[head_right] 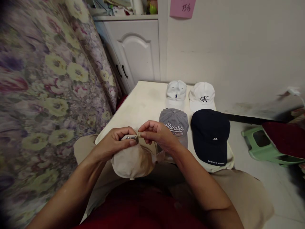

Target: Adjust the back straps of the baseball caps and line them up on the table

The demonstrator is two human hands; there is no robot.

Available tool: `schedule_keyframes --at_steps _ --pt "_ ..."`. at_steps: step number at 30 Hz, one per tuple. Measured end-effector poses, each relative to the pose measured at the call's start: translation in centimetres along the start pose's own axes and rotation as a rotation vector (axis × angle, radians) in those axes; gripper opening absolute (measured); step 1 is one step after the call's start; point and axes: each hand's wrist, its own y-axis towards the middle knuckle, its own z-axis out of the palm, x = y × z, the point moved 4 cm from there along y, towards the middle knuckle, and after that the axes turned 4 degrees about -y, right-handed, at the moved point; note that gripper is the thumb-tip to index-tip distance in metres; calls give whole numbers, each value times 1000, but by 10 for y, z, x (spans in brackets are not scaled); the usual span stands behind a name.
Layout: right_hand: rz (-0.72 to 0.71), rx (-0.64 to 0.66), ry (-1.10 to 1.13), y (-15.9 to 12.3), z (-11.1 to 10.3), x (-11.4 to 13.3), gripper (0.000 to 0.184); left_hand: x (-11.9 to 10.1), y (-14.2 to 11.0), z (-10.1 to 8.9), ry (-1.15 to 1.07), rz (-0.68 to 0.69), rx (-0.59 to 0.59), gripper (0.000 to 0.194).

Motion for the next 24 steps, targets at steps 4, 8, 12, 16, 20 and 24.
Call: schedule_keyframes --at_steps 4,8,12,16,20,24 --pt "10 7 5 0 0 0 20 -1 -1 0 2 20 8 20" --pt "52 32 54 -1 1 -1 21 0 -1 -1 29 42 17 20" --pt "91 74 112 -1 3 -2 21 -2 -2 1 26 41 5 17" --pt "100 92 120 0 5 -3 20 -7 -2 4 -30 52 27 17" --pt "97 92 121 -1 5 -4 18 -5 -2 3 -49 49 29 17" --pt "64 79 82 -2 5 -2 17 -3 -2 1 -53 26 19 18"
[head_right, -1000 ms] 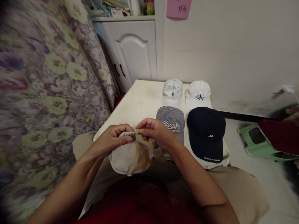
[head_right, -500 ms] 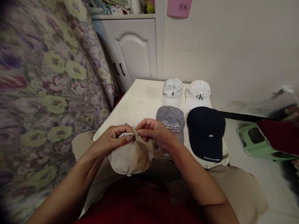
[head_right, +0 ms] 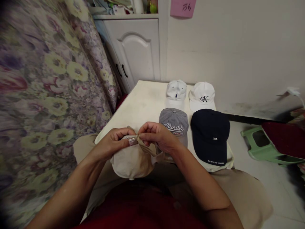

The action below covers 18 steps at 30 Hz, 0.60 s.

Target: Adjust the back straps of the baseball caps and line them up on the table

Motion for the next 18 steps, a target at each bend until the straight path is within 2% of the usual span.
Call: schedule_keyframes --at_steps 7,13,18 --pt "-67 15 -80 -3 3 7 16 0 0 0 6 -22 -9 19" --pt "-100 -21 -112 -4 3 9 17 1 0 -1 23 -51 -12 17" --pt "-96 -25 -107 -4 2 9 15 -1 1 0 27 -45 -12 15"
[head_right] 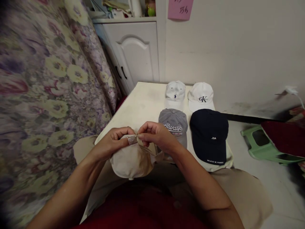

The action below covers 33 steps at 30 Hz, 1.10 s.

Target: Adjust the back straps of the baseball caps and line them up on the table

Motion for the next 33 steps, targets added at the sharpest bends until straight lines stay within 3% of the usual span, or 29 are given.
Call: schedule_keyframes --at_steps 16,24,33 --pt "-2 72 -2 2 -2 0 18 -3 2 3 13 43 23 18" --pt "-15 -12 39 1 -2 0 19 -5 3 4 9 42 29 21" --pt "-8 27 71 1 -3 -3 16 2 2 4 -80 -18 37 23"
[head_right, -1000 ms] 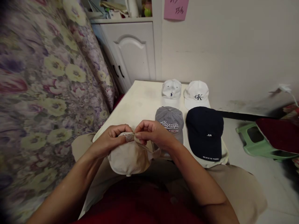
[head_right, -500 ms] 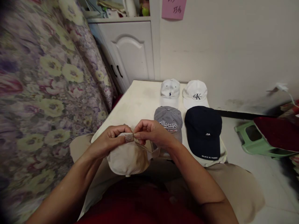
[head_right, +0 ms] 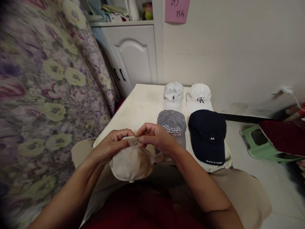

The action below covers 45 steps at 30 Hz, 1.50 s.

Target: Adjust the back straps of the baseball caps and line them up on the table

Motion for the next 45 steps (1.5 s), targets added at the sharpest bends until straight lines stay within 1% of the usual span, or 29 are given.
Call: schedule_keyframes --at_steps 5,11,16,22,28,33,38,42,45 --pt "21 -35 56 1 1 -2 17 0 0 -1 9 -23 -10 24" --pt "75 -26 162 4 3 -8 18 -2 1 -1 23 -12 3 26" --pt "75 -15 60 2 3 -6 21 -1 1 -1 18 -16 6 26" --pt "31 -10 53 1 4 -3 16 3 1 -2 -25 -32 9 24" --pt "3 8 22 3 2 -4 19 -2 2 -1 51 38 40 23" --pt "27 14 -49 -1 0 3 17 -2 1 -1 33 -2 32 25" --pt "83 78 -75 -4 2 8 12 2 0 -3 5 -11 34 24" --pt "48 66 -81 -3 1 6 17 4 0 -4 17 -9 49 25" --pt "24 86 -116 -4 2 6 19 2 0 -2 42 9 70 24"
